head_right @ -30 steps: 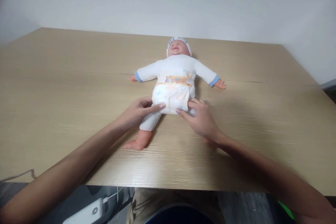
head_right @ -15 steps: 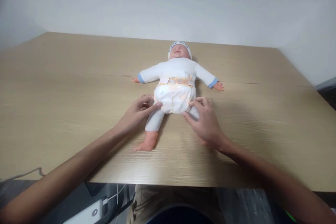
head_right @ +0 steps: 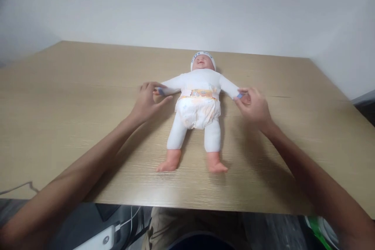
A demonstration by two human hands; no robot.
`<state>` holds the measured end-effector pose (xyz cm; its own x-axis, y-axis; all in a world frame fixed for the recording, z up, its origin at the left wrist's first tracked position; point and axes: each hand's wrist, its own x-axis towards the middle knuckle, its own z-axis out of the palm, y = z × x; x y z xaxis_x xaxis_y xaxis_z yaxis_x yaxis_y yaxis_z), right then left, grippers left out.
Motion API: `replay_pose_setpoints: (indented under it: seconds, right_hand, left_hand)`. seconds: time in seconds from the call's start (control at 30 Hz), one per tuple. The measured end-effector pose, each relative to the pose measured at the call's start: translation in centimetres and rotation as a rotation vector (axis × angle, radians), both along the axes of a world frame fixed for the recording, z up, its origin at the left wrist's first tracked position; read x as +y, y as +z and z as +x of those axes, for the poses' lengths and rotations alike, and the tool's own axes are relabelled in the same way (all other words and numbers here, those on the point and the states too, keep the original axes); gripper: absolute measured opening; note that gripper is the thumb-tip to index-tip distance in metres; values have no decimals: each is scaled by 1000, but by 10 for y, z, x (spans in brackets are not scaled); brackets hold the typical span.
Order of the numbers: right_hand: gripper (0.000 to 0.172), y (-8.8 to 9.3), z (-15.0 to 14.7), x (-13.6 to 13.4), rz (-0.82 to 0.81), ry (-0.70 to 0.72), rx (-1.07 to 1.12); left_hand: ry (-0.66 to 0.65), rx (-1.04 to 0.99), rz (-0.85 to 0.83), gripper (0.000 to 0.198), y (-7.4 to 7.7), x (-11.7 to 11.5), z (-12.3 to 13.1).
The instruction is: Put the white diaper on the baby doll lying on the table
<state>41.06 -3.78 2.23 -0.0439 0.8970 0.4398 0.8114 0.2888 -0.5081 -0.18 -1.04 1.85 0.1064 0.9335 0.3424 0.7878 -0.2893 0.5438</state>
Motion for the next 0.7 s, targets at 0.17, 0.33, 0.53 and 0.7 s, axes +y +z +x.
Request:
replay_pose_setpoints:
  seconds: [0.17,0.33,0.53,0.7]
  right_hand:
    - [65,-7,-9,67,-69,58,-172]
    - [50,-3,-47,78,-276,46,-246]
    - [45,12,-75,66,-326,-79,-227]
    - [48,35,-63,26,-291,2,-114]
  left_hand:
    - [2,192,-99,64,2,58,16]
    - [-6,416,-182,57,7,75,41]
    - [-1,298,-260,48,22,54,60]
    - [54,229,-216,40,48,3,58]
